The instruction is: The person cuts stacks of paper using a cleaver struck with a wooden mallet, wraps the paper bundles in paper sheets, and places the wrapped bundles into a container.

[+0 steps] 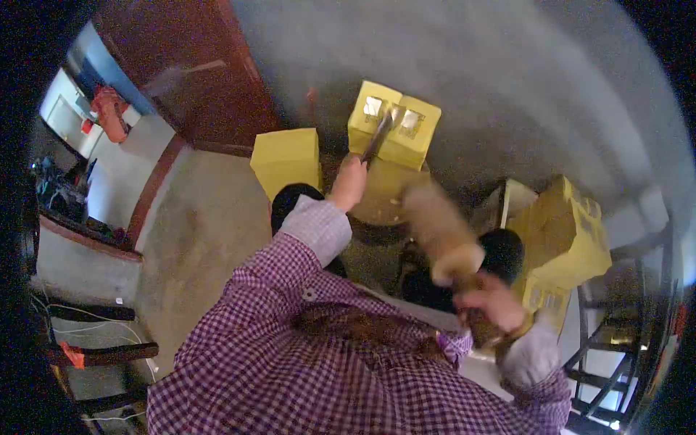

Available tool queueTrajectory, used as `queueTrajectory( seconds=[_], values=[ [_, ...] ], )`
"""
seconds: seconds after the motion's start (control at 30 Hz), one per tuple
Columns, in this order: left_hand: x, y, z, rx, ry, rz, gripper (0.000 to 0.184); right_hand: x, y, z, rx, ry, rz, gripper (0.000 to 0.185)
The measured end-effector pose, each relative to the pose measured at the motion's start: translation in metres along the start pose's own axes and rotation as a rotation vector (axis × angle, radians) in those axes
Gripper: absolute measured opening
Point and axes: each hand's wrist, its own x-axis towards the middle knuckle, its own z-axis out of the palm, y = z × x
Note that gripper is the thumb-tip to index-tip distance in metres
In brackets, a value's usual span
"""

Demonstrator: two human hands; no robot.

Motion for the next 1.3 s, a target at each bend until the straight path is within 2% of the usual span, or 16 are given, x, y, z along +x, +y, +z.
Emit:
queueTrajectory(
  seconds=[0.13, 0.27, 0.33, 0.37, 0.47, 0.5, 0.53, 0.57, 0.6, 0.63, 0.77, 0.87, 0.93, 1.03, 1.23, 1.3],
  values=[
    [0.002, 0.012, -0.014, 0.001, -0.186, -0.184, 0.025, 0.016, -0.094, 0.039, -0.107, 0.361, -0.796, 0.043],
    [0.004, 0.004, 0.000, 0.052, -0.067, -0.020, 0.027, 0.199, -0.095, 0.021, -0.243, 0.971, -1.365, 0.044],
    [0.005, 0.008, -0.005, 0.054, -0.071, -0.018, 0.026, 0.249, -0.034, -0.002, -0.662, 1.011, -1.160, 0.052],
    [0.004, 0.014, -0.013, 0.049, -0.104, -0.037, 0.026, 0.253, -0.004, -0.029, -0.816, 0.815, -0.655, 0.056],
    [0.021, 0.015, -0.020, 0.091, -0.137, -0.048, 0.028, 0.250, -0.039, -0.049, -0.866, 0.763, -0.837, 0.056],
    [0.007, 0.013, -0.011, 0.126, -0.191, -0.066, 0.029, 0.243, -0.067, -0.054, -1.478, 0.936, -0.944, 0.048],
    [-0.011, 0.010, -0.003, 0.125, -0.222, -0.077, 0.029, 0.218, -0.092, -0.053, -0.701, 0.740, -0.815, 0.035],
    [0.002, 0.010, -0.004, 0.122, -0.184, -0.051, 0.030, 0.166, -0.131, -0.021, -0.594, 0.710, -0.779, 0.028],
    [0.007, 0.011, -0.004, 0.116, -0.156, -0.036, 0.031, 0.154, -0.152, -0.020, -0.595, 0.768, -1.125, 0.025],
    [-0.002, 0.012, -0.003, 0.115, -0.164, -0.050, 0.031, 0.121, -0.177, 0.004, -0.409, 0.745, -1.066, 0.024],
    [0.001, 0.010, 0.005, 0.029, -0.192, -0.178, 0.029, 0.154, -0.203, 0.041, 0.271, 0.677, -1.492, 0.021],
    [0.001, 0.014, 0.004, 0.015, -0.157, -0.198, 0.029, 0.252, -0.070, -0.010, -0.486, 0.987, -1.298, 0.036],
    [-0.008, 0.010, 0.002, 0.050, -0.176, -0.180, 0.029, 0.264, 0.004, -0.046, -0.857, 0.784, -1.009, 0.052],
    [0.011, 0.010, -0.003, 0.011, -0.049, -0.055, 0.029, 0.221, -0.076, -0.043, -0.730, 0.691, -0.721, 0.027],
    [-0.001, 0.006, 0.006, 0.017, -0.240, -0.134, 0.031, 0.088, -0.229, 0.022, -0.114, 0.662, -1.330, 0.019],
    [-0.001, 0.005, 0.007, 0.045, -0.219, -0.171, 0.030, 0.173, -0.211, 0.006, 0.149, 0.671, -1.586, 0.017]
  ],
)
